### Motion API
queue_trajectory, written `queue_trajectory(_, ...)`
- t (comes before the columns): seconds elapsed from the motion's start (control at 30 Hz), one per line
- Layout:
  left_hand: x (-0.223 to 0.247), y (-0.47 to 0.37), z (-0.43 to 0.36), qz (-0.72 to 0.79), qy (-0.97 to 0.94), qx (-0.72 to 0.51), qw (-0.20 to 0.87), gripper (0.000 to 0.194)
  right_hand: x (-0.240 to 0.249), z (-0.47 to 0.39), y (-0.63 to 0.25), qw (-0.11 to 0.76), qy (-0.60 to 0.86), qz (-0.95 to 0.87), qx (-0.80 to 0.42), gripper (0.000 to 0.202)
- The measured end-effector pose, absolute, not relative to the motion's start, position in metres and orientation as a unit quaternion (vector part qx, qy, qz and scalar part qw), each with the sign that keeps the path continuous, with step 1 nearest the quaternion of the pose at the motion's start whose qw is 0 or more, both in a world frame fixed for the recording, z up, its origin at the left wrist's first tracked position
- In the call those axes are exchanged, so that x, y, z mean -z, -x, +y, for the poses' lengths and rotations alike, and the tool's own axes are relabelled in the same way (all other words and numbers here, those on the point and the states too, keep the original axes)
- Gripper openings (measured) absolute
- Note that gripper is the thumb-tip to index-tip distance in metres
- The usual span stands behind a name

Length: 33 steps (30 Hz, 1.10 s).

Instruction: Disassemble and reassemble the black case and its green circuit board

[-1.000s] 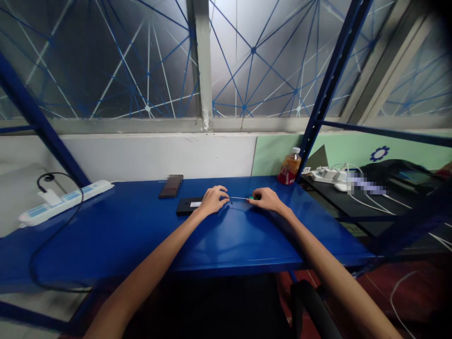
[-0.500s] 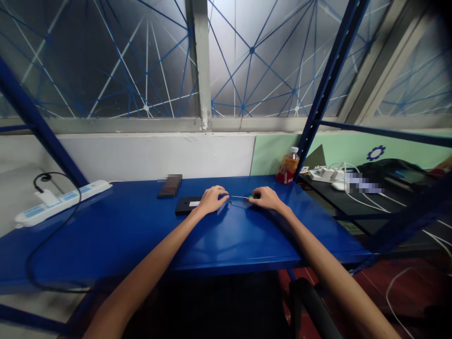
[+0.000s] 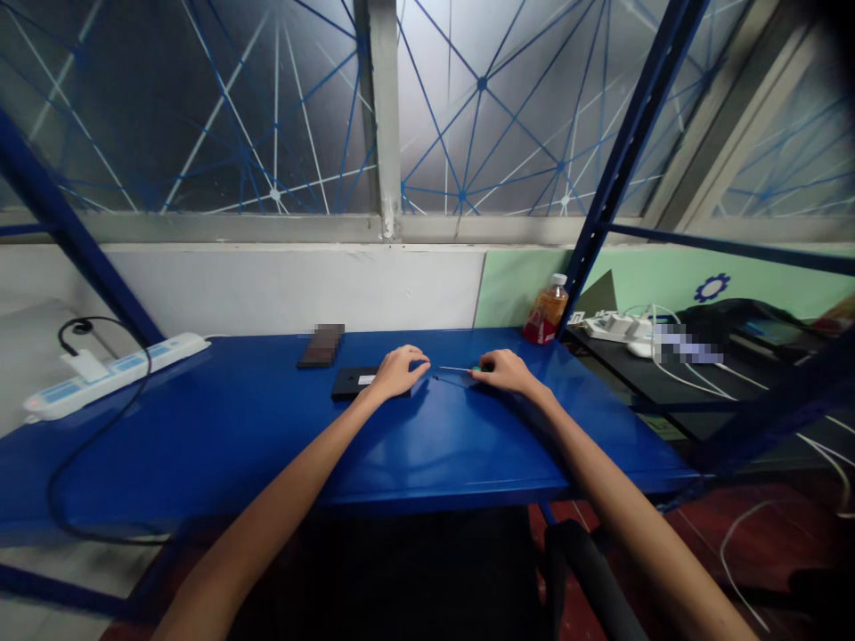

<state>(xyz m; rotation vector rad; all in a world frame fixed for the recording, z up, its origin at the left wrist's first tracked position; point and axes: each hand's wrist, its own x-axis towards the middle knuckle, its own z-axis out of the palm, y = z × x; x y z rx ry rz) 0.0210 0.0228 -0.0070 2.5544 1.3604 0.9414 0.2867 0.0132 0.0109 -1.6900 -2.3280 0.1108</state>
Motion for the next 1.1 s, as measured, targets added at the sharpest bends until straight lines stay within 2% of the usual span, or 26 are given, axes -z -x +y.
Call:
queue_trajectory(0.2,-0.004,-0.008,0.023,0.457,-0.839,-0.288,0.064,0.029,-0.009,0.016,-0.288,0.130,0.584,-0.801,-0.017,0.039)
queue_trajectory(0.37,-0.022,0.022,0.020,0.432,-0.874,-0.190,0.119,0.049,-0.005,0.016,-0.291,0.107,0.592,-0.799,-0.008,0.046)
queue_trajectory(0.47,-0.027,0.037,0.019,0.414,-0.893,-0.144,0.101,0.056,-0.002,0.015,-0.289,0.099,0.600,-0.794,0.011,0.044)
queue_trajectory(0.77,-0.031,0.040,0.013,0.413,-0.901,-0.120,0.066,0.060,0.000,0.014,-0.287,0.077,0.608,-0.789,0.052,0.044)
queue_trajectory(1.1,-0.031,0.038,0.015,0.430,-0.883,-0.140,0.128,0.063,-0.006,0.011,-0.286,0.065,0.608,-0.790,0.041,0.050)
